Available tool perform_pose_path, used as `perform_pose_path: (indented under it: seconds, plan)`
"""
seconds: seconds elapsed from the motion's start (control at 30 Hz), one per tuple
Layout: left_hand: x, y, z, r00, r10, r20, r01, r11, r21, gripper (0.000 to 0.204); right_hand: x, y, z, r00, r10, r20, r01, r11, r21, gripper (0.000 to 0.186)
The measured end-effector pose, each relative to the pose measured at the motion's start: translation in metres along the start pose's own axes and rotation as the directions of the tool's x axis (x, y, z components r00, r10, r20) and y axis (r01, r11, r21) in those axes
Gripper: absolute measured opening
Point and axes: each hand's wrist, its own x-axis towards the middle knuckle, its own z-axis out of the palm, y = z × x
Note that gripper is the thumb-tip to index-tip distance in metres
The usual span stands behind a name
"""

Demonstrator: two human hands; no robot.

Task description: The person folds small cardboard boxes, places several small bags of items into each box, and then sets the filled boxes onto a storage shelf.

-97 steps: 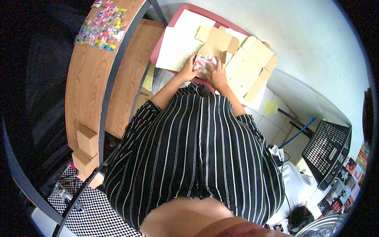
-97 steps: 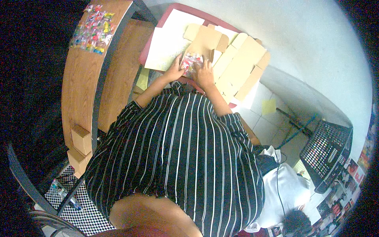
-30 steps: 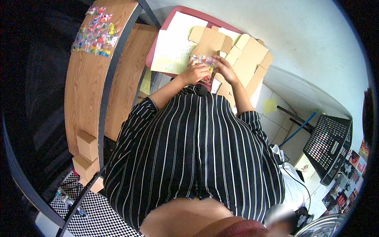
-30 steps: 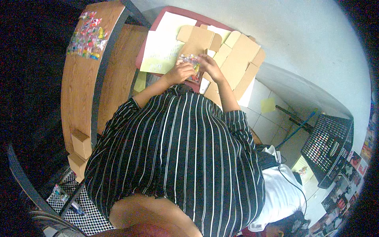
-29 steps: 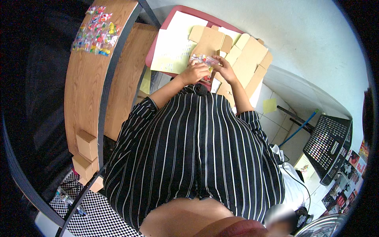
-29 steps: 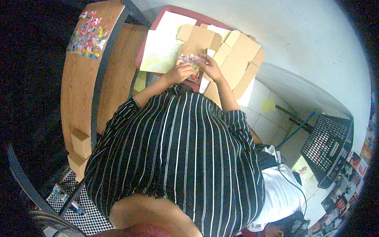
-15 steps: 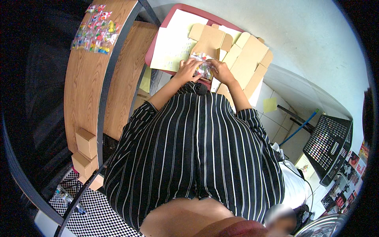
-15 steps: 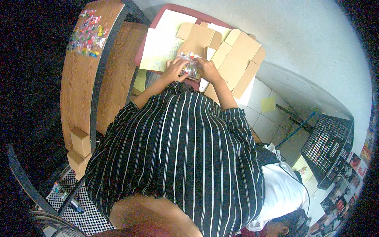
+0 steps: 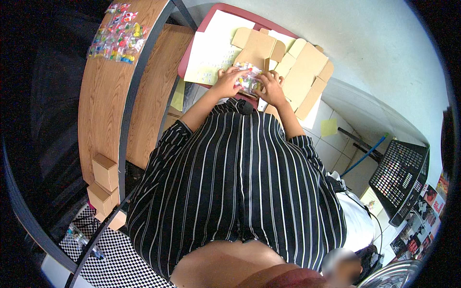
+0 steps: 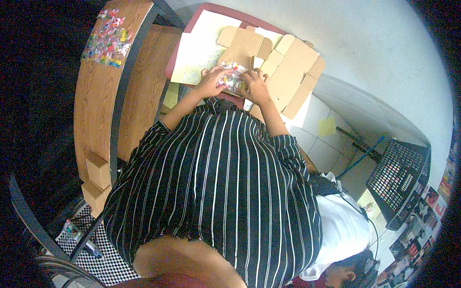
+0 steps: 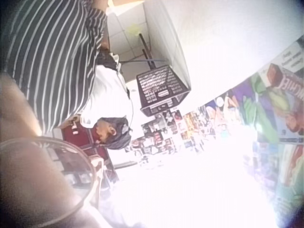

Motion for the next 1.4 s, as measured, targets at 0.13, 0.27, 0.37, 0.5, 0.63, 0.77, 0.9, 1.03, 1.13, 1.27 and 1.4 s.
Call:
perform_pose_path:
  seconds: [0.13,0.27,0.37,0.5,0.63,0.77,0.9,1.03,1.13,1.27,1.4]
  plan:
    - [0.002,0.0,-0.004,0.999,0.013,0.035,-0.012,1.0,-0.024,0.061,0.002,-0.002,-0.002,1.0,0.016,-0.015,-0.016,1.0,0.019,0.041]
    - [0.001,0.004,-0.009,0.999,0.011,0.036,-0.008,0.998,-0.063,0.061,0.013,0.01,0.001,0.999,0.047,-0.011,-0.04,0.92,0.39,0.031]
    - [-0.001,0.0,-0.003,0.999,0.047,-0.021,-0.049,0.993,-0.103,0.06,0.031,0.022,0.001,0.988,0.114,-0.099,-0.038,0.822,0.569,0.032]
    - [-0.003,-0.002,0.0,0.997,0.055,-0.049,-0.059,0.995,-0.085,0.056,0.068,0.028,-0.02,0.976,0.173,-0.132,-0.053,0.779,0.625,0.031]
    - [-0.004,-0.003,0.0,0.999,0.044,-0.013,-0.045,0.996,-0.079,0.054,0.089,0.025,-0.012,0.98,0.197,-0.04,-0.139,0.807,0.574,0.031]
    - [0.0,0.014,-0.025,0.994,0.078,-0.08,-0.086,0.991,-0.098,0.048,0.083,0.033,0.009,0.973,0.213,-0.087,-0.119,0.791,0.601,0.032]
    - [0.004,-0.017,-0.107,0.872,0.058,-0.486,-0.035,0.998,0.056,0.035,0.08,0.026,0.018,0.971,0.205,-0.121,-0.116,0.852,0.511,0.032]
    - [0.025,-0.043,-0.225,0.601,0.026,-0.799,0.345,0.893,0.289,0.027,0.07,0.041,0.025,0.93,0.35,-0.111,-0.208,0.752,0.625,0.033]
    - [0.006,-0.1,-0.293,0.542,-0.115,-0.832,0.702,0.607,0.373,0.044,0.074,0.029,0.029,0.931,0.359,-0.072,-0.216,0.697,0.684,0.032]
    - [0.016,-0.149,-0.304,0.59,-0.298,-0.75,0.783,0.44,0.44,0.065,0.072,0.018,0.023,0.923,0.378,-0.075,-0.219,0.674,0.705,0.031]
    - [0.053,-0.127,-0.281,0.684,-0.493,-0.538,0.727,0.399,0.559,0.072,0.066,0.034,0.022,0.888,0.412,-0.204,-0.157,0.688,0.709,0.033]
